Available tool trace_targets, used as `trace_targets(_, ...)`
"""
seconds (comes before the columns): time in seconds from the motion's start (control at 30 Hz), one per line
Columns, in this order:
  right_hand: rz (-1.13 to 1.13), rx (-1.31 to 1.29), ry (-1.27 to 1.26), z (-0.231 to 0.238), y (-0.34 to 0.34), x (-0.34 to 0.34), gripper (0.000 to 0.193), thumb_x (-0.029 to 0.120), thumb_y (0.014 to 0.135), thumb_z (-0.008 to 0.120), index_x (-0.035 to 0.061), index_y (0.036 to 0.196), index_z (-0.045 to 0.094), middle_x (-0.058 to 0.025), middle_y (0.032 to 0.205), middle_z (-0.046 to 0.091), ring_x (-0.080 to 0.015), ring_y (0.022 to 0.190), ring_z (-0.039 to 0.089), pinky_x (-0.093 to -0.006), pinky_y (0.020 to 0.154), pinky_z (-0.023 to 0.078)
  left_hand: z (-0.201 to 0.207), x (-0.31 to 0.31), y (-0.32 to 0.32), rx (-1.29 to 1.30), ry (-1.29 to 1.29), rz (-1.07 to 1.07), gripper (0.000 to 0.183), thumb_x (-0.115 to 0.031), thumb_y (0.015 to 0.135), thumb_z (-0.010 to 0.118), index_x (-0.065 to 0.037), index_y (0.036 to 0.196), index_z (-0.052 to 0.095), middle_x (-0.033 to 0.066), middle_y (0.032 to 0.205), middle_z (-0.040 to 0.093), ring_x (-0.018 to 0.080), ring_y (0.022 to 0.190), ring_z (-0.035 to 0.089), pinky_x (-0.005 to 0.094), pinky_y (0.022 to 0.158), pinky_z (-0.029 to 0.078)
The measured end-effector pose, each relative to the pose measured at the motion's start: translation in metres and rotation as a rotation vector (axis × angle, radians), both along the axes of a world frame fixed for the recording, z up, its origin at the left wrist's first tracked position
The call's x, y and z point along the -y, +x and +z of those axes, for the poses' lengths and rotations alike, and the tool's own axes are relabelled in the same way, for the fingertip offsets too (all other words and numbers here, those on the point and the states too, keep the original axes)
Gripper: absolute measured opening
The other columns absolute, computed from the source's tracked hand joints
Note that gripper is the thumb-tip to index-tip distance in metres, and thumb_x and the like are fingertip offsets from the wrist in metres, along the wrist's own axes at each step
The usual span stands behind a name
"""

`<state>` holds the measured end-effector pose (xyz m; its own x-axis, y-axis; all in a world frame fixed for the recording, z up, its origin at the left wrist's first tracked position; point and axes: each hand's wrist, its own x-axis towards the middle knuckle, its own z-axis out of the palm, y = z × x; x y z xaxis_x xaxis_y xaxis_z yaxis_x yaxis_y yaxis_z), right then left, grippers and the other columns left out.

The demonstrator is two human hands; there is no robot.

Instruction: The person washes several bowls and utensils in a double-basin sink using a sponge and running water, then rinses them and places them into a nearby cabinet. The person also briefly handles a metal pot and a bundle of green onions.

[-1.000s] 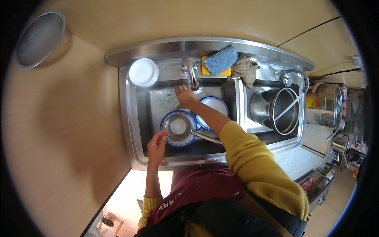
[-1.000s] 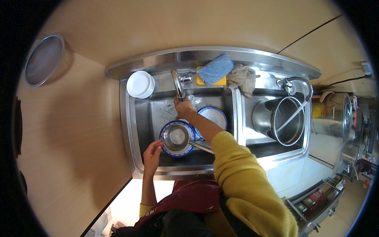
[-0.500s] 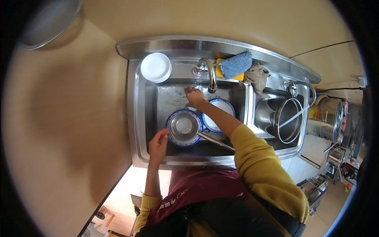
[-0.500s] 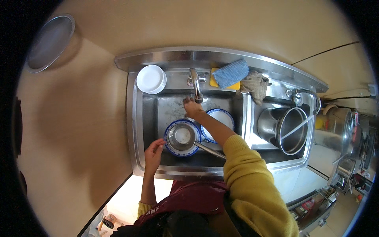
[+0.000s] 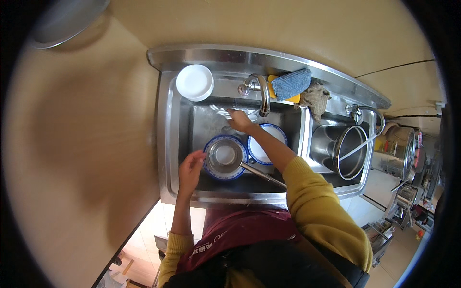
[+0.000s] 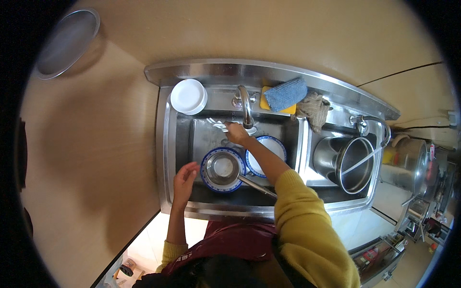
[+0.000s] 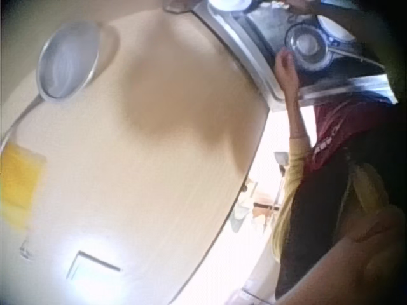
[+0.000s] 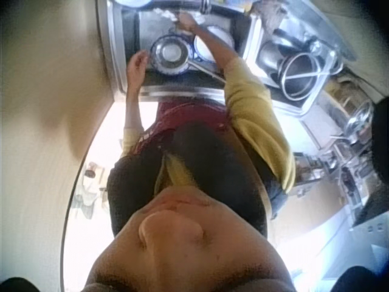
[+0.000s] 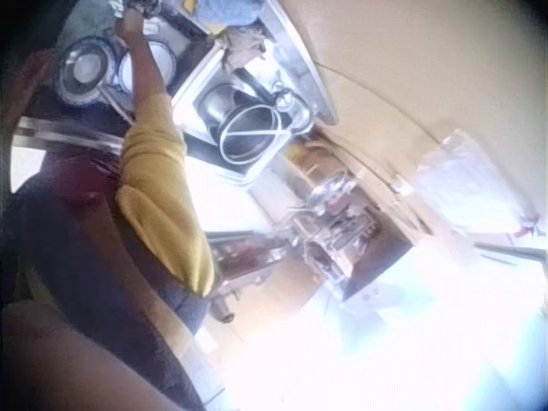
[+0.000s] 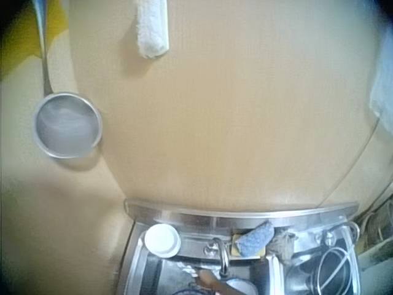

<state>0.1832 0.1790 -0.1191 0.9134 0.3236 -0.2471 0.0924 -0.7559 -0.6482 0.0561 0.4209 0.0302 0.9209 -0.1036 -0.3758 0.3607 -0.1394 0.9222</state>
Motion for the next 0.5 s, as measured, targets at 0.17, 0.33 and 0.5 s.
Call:
trace_targets(0.17, 0.018, 0.010, 0.514, 0.080, -0.008, -0.004, 0.027, 0.011, 0.085, 0.060, 0.0016, 0.108, 0.051, -0.0154, 0.086, 0.062, -0.0275, 0.081, 0.061, -0.0347, 0.073, 0.047, -0.018, 0.057, 0.052, 0.074, -0.200, 0.119, 0.062, -0.013, 0.085, 0.064, -0.003, 0.138, 0.034, 0.0140, 0.127, 0.051, 0.0184, 0.114, 0.051, 0.0301, 0.094, 0.042)
trace_targets(0.33, -0.215, -0.502, 1.001, 0.132, -0.019, -0.025, 0.031, 0.016, 0.080, 0.067, -0.0014, 0.103, 0.055, -0.0188, 0.089, 0.062, -0.0251, 0.082, 0.062, -0.0303, 0.073, 0.046, -0.035, 0.076, 0.075, -0.287, -0.467, -0.032, 0.068, -0.018, 0.080, 0.069, -0.004, 0.136, 0.034, 0.0092, 0.121, 0.053, 0.0169, 0.111, 0.052, 0.0302, 0.092, 0.043)
trace_targets(0.5, -0.075, -0.118, 0.494, 0.136, -0.025, 0.005, 0.060, 0.041, 0.078, 0.069, -0.0028, 0.118, 0.055, -0.0163, 0.102, 0.062, -0.0258, 0.087, 0.062, -0.0379, 0.082, 0.047, -0.038, 0.077, 0.063, -0.395, -0.639, -0.204, 0.038, -0.019, 0.085, 0.064, -0.004, 0.117, 0.049, 0.0087, 0.101, 0.061, 0.0188, 0.090, 0.061, 0.0309, 0.078, 0.050)
